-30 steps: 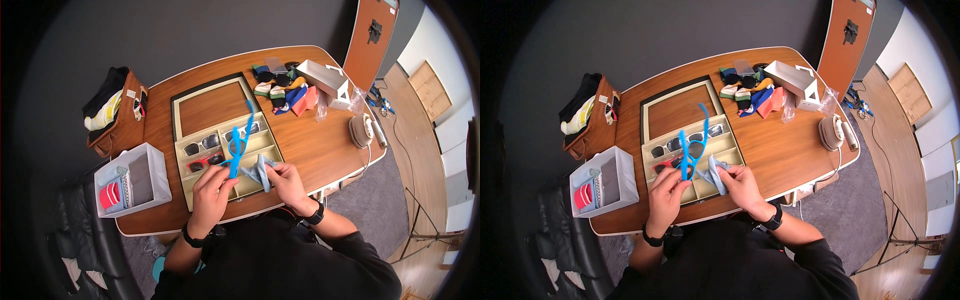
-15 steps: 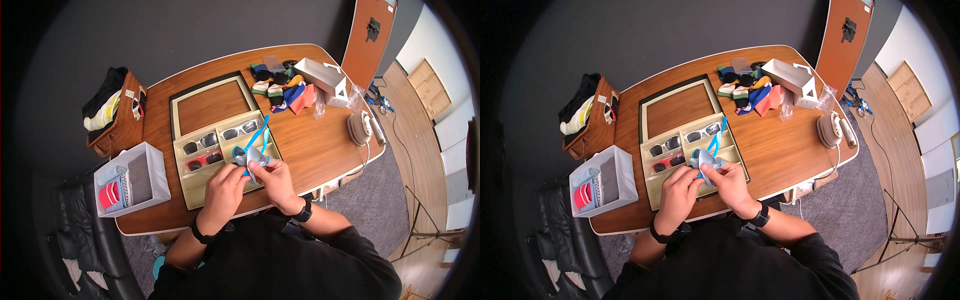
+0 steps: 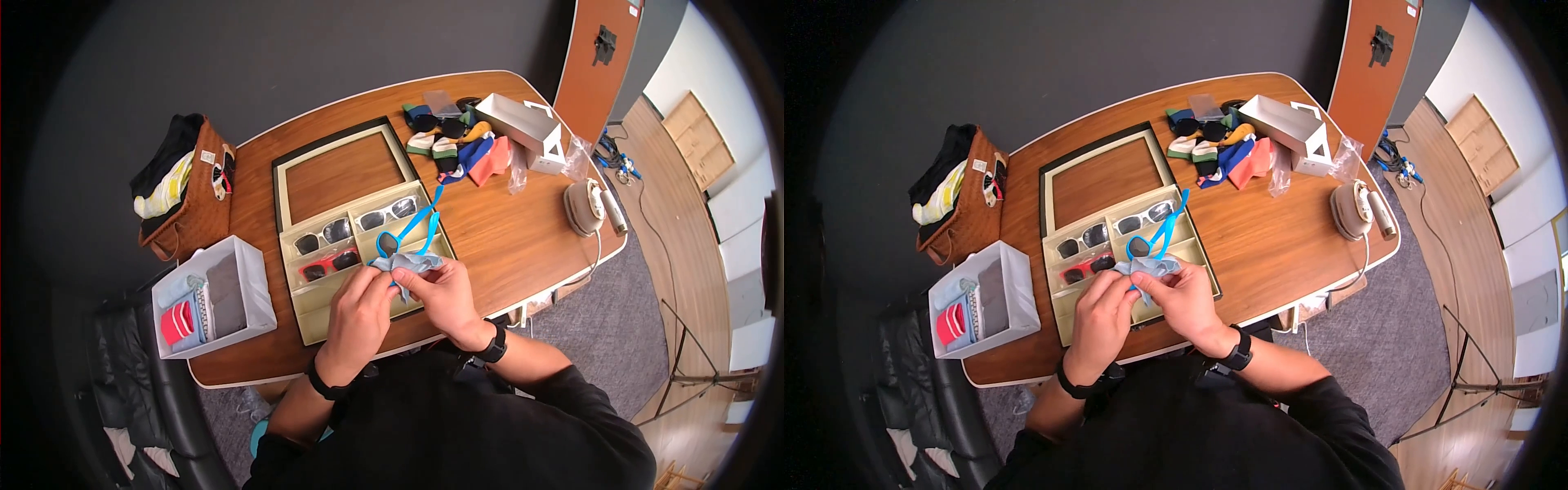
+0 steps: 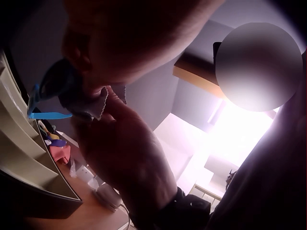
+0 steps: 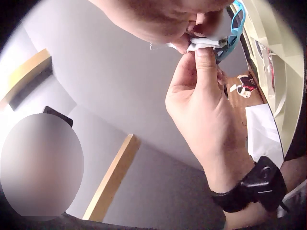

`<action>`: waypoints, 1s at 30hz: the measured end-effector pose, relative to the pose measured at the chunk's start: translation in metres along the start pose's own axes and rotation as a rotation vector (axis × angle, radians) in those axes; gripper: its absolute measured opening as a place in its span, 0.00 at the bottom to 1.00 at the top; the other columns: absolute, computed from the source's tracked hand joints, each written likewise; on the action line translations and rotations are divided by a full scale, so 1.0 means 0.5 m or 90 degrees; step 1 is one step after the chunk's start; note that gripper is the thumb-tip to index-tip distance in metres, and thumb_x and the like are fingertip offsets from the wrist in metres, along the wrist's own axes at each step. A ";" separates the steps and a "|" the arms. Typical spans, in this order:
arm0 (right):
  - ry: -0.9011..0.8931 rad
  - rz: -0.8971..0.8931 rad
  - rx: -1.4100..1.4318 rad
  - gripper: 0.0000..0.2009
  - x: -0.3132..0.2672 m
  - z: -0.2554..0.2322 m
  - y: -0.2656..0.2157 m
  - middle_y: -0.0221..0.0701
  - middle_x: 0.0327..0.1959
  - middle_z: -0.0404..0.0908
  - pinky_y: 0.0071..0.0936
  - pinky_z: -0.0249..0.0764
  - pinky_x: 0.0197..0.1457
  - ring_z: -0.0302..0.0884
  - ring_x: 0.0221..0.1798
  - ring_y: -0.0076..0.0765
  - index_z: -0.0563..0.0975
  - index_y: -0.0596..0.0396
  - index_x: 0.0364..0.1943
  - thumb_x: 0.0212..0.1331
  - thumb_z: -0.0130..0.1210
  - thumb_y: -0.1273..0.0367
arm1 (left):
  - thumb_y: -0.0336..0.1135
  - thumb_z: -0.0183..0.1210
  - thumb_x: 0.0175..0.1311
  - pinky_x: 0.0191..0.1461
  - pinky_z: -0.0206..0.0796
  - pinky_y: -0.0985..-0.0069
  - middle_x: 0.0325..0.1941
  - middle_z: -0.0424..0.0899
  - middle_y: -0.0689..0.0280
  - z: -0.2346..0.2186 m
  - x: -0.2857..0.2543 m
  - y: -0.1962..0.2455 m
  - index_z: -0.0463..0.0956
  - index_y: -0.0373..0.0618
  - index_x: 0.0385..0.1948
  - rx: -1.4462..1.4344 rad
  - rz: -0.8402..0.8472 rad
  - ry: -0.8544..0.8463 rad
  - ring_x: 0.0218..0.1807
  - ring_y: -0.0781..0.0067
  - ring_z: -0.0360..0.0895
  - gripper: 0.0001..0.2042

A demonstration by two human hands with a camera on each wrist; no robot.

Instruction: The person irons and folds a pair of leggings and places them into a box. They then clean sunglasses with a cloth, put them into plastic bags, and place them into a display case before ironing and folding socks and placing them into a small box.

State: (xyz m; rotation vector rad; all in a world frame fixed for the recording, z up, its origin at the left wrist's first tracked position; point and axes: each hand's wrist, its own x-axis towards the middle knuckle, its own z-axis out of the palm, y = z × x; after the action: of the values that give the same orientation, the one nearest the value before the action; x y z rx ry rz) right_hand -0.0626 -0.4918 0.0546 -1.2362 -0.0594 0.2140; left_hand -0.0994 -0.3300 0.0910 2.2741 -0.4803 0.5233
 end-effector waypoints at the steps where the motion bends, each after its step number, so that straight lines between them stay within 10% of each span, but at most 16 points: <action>1: 0.005 -0.005 -0.025 0.05 0.000 -0.002 -0.007 0.18 0.24 0.82 0.18 0.63 0.29 0.68 0.25 0.11 0.88 0.56 0.39 0.68 0.72 0.69 | 0.22 0.68 0.64 0.45 0.73 0.58 0.41 0.81 0.53 -0.003 -0.002 0.002 0.83 0.34 0.46 0.001 0.000 -0.004 0.42 0.47 0.81 0.10; 16: 0.161 -0.193 0.028 0.14 0.056 -0.126 -0.044 0.27 0.43 0.89 0.20 0.75 0.39 0.80 0.38 0.18 0.86 0.62 0.56 0.68 0.64 0.79 | 0.23 0.69 0.67 0.40 0.71 0.76 0.35 0.84 0.62 -0.072 -0.012 -0.030 0.84 0.32 0.46 -0.171 -0.127 0.085 0.33 0.73 0.78 0.09; 30: 0.102 -0.195 -0.140 0.10 0.067 -0.110 -0.006 0.31 0.47 0.91 0.24 0.82 0.49 0.87 0.45 0.25 0.89 0.60 0.52 0.68 0.67 0.75 | 0.24 0.77 0.54 0.41 0.77 0.70 0.39 0.87 0.59 -0.077 -0.018 0.077 0.87 0.36 0.43 -0.112 0.091 -0.038 0.38 0.63 0.86 0.15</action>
State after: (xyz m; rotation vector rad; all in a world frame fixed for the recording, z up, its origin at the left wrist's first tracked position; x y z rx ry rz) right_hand -0.0203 -0.5375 0.0371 -1.4408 -0.1351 -0.1625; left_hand -0.1345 -0.3255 0.1335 2.1018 -0.6944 0.4659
